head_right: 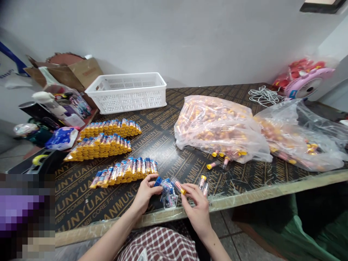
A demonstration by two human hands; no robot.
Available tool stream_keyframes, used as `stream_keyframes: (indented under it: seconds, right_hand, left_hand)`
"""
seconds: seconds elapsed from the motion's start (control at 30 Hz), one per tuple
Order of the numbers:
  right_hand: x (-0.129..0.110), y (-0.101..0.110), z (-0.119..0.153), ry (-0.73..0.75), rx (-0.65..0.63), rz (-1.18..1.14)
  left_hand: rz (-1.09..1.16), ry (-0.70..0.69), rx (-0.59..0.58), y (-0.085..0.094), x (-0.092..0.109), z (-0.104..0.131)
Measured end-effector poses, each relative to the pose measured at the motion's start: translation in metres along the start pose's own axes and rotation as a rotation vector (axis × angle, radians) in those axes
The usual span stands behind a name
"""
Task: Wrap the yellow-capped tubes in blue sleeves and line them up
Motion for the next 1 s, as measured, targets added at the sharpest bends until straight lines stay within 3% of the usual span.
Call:
stream_keyframes:
  seconds: [0.2, 0.43, 0.57, 0.7, 0.8, 1.0]
  right_hand:
    - [-0.001, -0.005, 0.008, 0.034, 0.030, -0.002]
    - [-0.004, -0.008, 0.007, 0.091, 0.038, 0.063]
    - [-0.008, -0.012, 0.008, 0.087, -0.041, 0.049]
    - [-0.007, -0.019, 0.011, 0.028, -0.171, -0.057]
    - [-0.004, -0.023, 0.011, 0.018, -0.199, -0.092]
    - [-0.003, -0.024, 0.006, 0.096, -0.232, -0.022]
  left_hand:
    - [0.183, 0.074, 0.080, 0.003, 0.001, -0.001]
    - [0.225, 0.076, 0.175, 0.007, 0.000, -0.002]
    - [0.192, 0.039, 0.177, 0.006, 0.001, -0.001]
    - [0.171, -0.019, 0.064, -0.001, 0.003, 0.004]
    - [0.190, -0.004, -0.052, -0.007, 0.005, 0.008]
    - [0.178, 0.015, -0.133, -0.008, 0.014, 0.014]
Point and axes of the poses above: each hand's wrist, its own z-axis away from the middle knuckle, its own y-axis out of the back of the hand, x = y × z, the point moved 2 cm from there along -z, towards the middle knuckle, and after that the axes turned 3 degrees about -z, right-handed, at the moved point
